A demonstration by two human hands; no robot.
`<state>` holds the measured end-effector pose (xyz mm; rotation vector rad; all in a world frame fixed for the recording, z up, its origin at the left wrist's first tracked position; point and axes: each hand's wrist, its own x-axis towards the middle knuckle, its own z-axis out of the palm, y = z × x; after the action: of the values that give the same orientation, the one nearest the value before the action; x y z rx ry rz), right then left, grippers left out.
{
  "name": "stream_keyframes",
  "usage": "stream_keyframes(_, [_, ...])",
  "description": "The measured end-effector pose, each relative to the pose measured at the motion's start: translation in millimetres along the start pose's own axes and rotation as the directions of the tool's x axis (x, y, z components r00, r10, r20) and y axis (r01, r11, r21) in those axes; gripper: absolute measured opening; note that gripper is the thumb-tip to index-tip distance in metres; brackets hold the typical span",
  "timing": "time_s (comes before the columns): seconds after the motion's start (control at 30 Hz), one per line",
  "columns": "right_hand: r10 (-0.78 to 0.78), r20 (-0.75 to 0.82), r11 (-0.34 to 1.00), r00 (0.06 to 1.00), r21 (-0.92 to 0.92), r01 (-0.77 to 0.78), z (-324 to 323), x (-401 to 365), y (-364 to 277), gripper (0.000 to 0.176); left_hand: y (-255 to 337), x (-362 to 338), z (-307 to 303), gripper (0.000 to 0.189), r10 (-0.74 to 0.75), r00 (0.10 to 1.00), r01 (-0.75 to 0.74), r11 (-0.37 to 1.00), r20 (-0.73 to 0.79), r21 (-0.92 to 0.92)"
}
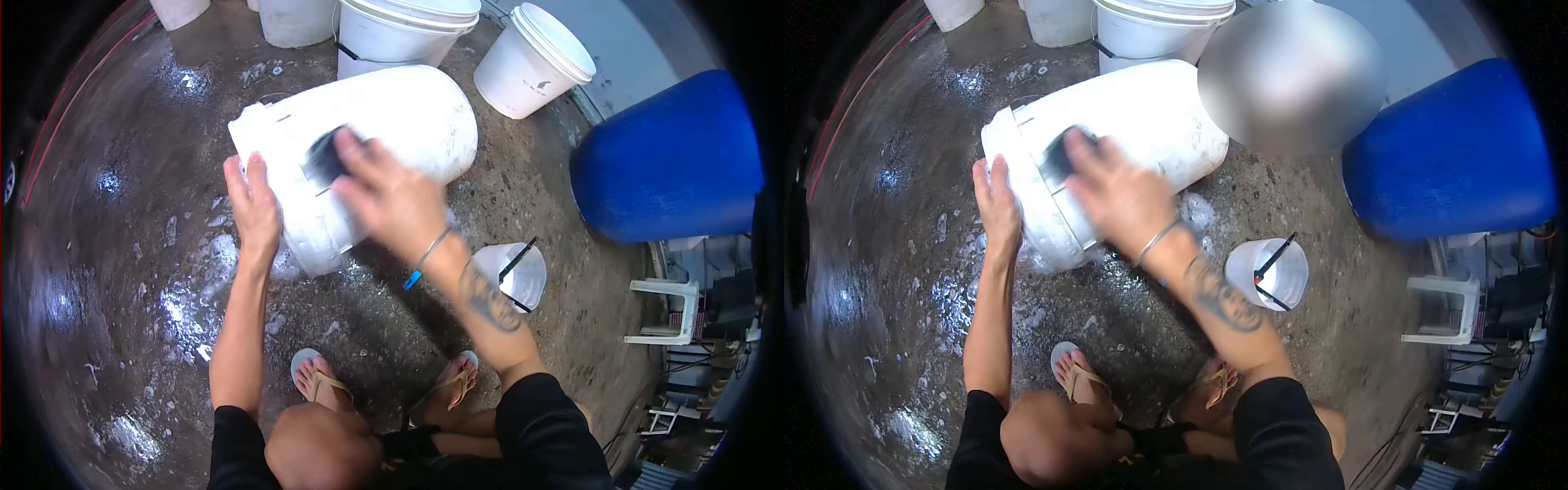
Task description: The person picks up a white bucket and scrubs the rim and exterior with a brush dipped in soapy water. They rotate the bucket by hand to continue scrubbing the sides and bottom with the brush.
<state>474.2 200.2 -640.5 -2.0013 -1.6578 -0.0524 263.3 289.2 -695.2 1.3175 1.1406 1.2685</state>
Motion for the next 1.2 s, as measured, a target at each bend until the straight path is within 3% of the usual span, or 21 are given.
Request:
stream_keyframes(0.03, [-0.009, -0.004, 0.999, 1.0, 0.035, 0.009, 2, -2, -1, 0.057, 2, 0, -2, 0.042, -0.004, 1.0, 0.004, 1.0, -0.007, 0.01])
stream_keyframes(0.07, [0.293, 0.126, 0.955, 0.948, -0.075, -0.286, -27, 20, 18, 0.057, 5, 2, -4, 0.043, -0.002, 1.0, 0.002, 0.999, 0.006, 0.045])
stream_keyframes(0.1, [0.332, -0.039, 0.926, 0.942, -0.173, -0.334, -26, 38, 71, 0.056, 1, 3, -3, 0.043, -0.006, 1.0, 0.006, 0.999, 0.003, 0.047])
stream_keyframes(0.17, [0.506, -0.039, 0.838, 0.862, -0.215, -0.502, -46, 57, 70, 0.054, -3, 10, 2, 0.038, 0.138, 0.99, -0.132, 0.983, -0.033, 0.126])
stream_keyframes(0.27, [0.3, 0.069, 0.942, 0.952, -0.18, -0.284, -21, 20, 7, 0.053, 8, 7, 2, 0.065, -0.044, 0.997, 0.048, 0.997, -0.06, 0.065])
stream_keyframes(0.37, [-0.248, -0.013, 0.967, 0.969, 0.066, 0.248, 3, -2, -6, 0.049, 13, 4, -6, 0.042, -0.123, 0.989, 0.13, 0.987, 0.078, -0.094])
stream_keyframes(0.4, [0.189, 0.269, 0.975, 0.944, 0.06, -0.212, -16, 23, 20, 0.046, 16, 3, -3, 0.047, -0.131, 0.991, 0.132, 0.991, 0.02, -0.039])
stream_keyframes(0.43, [0.359, 0.18, 0.914, 0.916, -0.268, -0.305, -34, 53, 52, 0.044, 5, 7, -3, 0.047, -0.132, 0.991, 0.132, 0.991, 0.003, -0.035])
stream_keyframes(0.5, [0.457, 0.008, 0.884, 0.89, -0.12, -0.452, -37, 90, 146, 0.046, -20, 13, -1, 0.048, 0.07, 0.995, -0.058, 0.984, -0.069, 0.17])
stream_keyframes(0.57, [0.436, 0.113, 0.876, 0.893, -0.284, -0.391, -45, 91, 109, 0.049, 0, 5, 1, 0.069, -0.006, 0.997, 0.014, 0.993, -0.074, 0.117])
stream_keyframes(0.63, [0.047, 0.232, 0.992, 0.972, -0.126, -0.017, -43, 56, 33, 0.042, 2, 6, 0, 0.069, -0.041, 0.999, 0.042, 0.999, -0.032, 0.033])
stream_keyframes(0.67, [0.048, 0.227, 0.992, 0.973, -0.127, -0.019, -48, 62, 27, 0.042, -1, 9, -4, 0.07, -0.078, 0.996, 0.08, 0.995, 0.039, -0.052])
stream_keyframes(0.73, [0.119, 0.384, 0.979, 0.916, -0.199, -0.044, -52, 71, 24, 0.043, -1, 3, -3, 0.07, -0.093, 0.995, 0.093, 0.996, 0.023, -0.008])
stream_keyframes(0.77, [0.169, 0.292, 0.976, 0.941, -0.181, -0.119, -43, 100, 80, 0.049, 1, 1, -4, 0.071, -0.093, 0.996, 0.093, 0.995, -0.005, 0.031])
stream_keyframes(0.83, [0.53, 0.333, 0.847, 0.78, -0.174, -0.501, -53, 131, 116, 0.054, 5, -6, -2, 0.071, -0.059, 0.998, 0.062, 0.995, -0.036, 0.077])
stream_keyframes(0.9, [0.052, 0.277, 0.97, 0.959, -0.241, 0.017, -40, 116, 117, 0.056, 5, -10, 3, 0.072, -0.031, 0.997, 0.039, 0.992, -0.07, 0.121])
stream_keyframes(0.93, [0.022, 0.352, 0.983, 0.936, -0.178, 0.044, -53, 92, 68, 0.058, 7, -10, 4, 0.072, -0.078, 0.995, 0.084, 0.992, -0.068, 0.094])
stream_keyframes(0.97, [-0.189, 0.358, 0.978, 0.914, 0.151, 0.143, -55, 83, 52, 0.06, 3, -5, 2, 0.072, -0.076, 0.995, 0.082, 0.992, -0.061, 0.093])
stream_keyframes(1.07, [0.214, 0.272, 0.975, 0.938, -0.121, -0.188, -46, 133, 121, 0.063, -7, -6, -5, 0.048, 0.012, 1.0, -0.012, 0.995, 0.003, 0.096])
stream_keyframes(1.1, [0.398, 0.322, 0.914, 0.859, -0.214, -0.343, -44, 151, 139, 0.065, -6, -7, -2, 0.048, 0.02, 1.0, -0.019, 0.995, -0.006, 0.095])
stream_keyframes(1.2, [-0.03, 0.367, 0.987, 0.93, -0.135, 0.085, -46, 119, 95, 0.064, -12, -8, 8, 0.036, 0.097, 0.988, -0.096, 0.995, -0.124, 0.02])
